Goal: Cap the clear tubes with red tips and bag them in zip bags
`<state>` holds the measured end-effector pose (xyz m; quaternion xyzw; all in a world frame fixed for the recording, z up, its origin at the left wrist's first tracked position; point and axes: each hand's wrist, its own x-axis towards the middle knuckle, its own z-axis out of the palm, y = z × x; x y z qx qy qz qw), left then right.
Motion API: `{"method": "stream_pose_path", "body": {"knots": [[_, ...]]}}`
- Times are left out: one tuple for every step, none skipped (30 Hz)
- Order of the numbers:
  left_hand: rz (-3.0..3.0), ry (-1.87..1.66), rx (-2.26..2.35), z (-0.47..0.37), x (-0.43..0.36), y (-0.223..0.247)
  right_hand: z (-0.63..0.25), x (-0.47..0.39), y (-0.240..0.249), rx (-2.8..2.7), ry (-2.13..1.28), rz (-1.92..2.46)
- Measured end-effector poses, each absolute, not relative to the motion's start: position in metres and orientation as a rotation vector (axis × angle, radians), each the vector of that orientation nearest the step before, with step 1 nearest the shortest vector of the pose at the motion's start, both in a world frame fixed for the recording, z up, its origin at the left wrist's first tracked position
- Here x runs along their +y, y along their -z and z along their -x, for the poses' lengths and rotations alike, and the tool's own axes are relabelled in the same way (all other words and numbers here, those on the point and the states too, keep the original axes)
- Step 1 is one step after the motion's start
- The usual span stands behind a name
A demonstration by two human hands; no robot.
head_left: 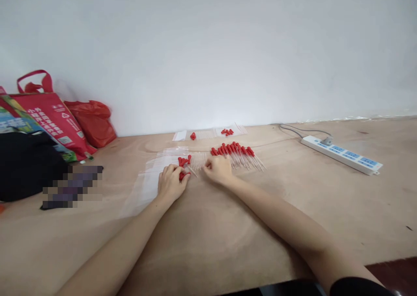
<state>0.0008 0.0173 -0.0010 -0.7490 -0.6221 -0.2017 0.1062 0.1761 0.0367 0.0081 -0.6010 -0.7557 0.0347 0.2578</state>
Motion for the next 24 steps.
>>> {"method": "stream_pose_path", "body": {"knots": [[2.206, 0.592, -1.839, 0.0, 0.017, 0.001, -0.166, 0.034, -0.008, -2.074, -0.133, 1.635], [2.205, 0.592, -1.846, 0.0, 0.017, 0.001, -0.157, 0.032, -0.007, -2.092, -0.17, 1.655], [2.204, 0.59, -1.851, 0.0, 0.017, 0.001, -0.15, 0.031, -0.007, -2.107, -0.202, 1.678], [2.201, 0.589, -1.856, 0.0, 0.016, 0.001, -0.144, 0.031, -0.006, -2.119, -0.226, 1.704], [2.199, 0.586, -1.858, 0.0, 0.016, 0.0, -0.141, 0.031, -0.006, -2.13, -0.242, 1.726], [2.197, 0.583, -1.861, 0.0, 0.016, 0.0, -0.139, 0.031, -0.006, -2.141, -0.25, 1.744], [2.197, 0.579, -1.865, -0.001, 0.016, 0.0, -0.138, 0.031, -0.006, -2.153, -0.253, 1.757], [2.198, 0.574, -1.87, -0.001, 0.016, -0.001, -0.138, 0.03, -0.007, -2.164, -0.254, 1.769], [2.199, 0.571, -1.875, -0.002, 0.015, -0.001, -0.14, 0.029, -0.008, -2.174, -0.257, 1.782], [2.201, 0.568, -1.88, -0.002, 0.015, -0.001, -0.143, 0.027, -0.008, -2.182, -0.263, 1.794], [2.205, 0.567, -1.883, -0.002, 0.015, -0.001, -0.148, 0.023, -0.009, -2.188, -0.274, 1.805], [2.207, 0.568, -1.883, -0.002, 0.015, -0.002, -0.155, 0.019, -0.01, -2.193, -0.286, 1.813], [2.211, 0.569, -1.879, -0.002, 0.015, -0.002, -0.163, 0.015, -0.011, -2.203, -0.299, 1.811], [2.217, 0.569, -1.874, -0.002, 0.015, -0.002, -0.173, 0.01, -0.011, -2.214, -0.314, 1.805], [2.222, 0.569, -1.869, -0.002, 0.015, -0.002, -0.184, 0.005, -0.012, -2.231, -0.327, 1.792], [2.226, 0.572, -1.863, -0.002, 0.015, -0.002, -0.196, 0.0, -0.012, -2.246, -0.341, 1.775], [2.228, 0.581, -1.854, -0.002, 0.015, -0.002, -0.208, -0.004, -0.013, -2.247, -0.351, 1.775], [2.229, 0.599, -1.837, -0.003, 0.015, -0.001, -0.22, -0.007, -0.013, -2.237, -0.367, 1.777], [2.233, 0.628, -1.811, -0.004, 0.015, -0.001, -0.231, -0.01, -0.013, -2.219, -0.395, 1.771], [2.246, 0.665, -1.772, -0.006, 0.014, -0.001, -0.24, -0.011, -0.012, -2.199, -0.427, 1.748], [2.27, 0.706, -1.723, -0.008, 0.013, -0.001, -0.247, -0.012, -0.011, -2.183, -0.447, 1.704], [2.306, 0.748, -1.668, -0.011, 0.011, 0.0, -0.251, -0.012, -0.009, -2.176, -0.455, 1.642], [2.351, 0.788, -1.614, -0.014, 0.009, 0.001, -0.254, -0.011, -0.007, -2.181, -0.454, 1.569], [2.405, 0.822, -1.566, -0.017, 0.007, 0.001, -0.254, -0.01, -0.004, -2.193, -0.448, 1.5]]}}
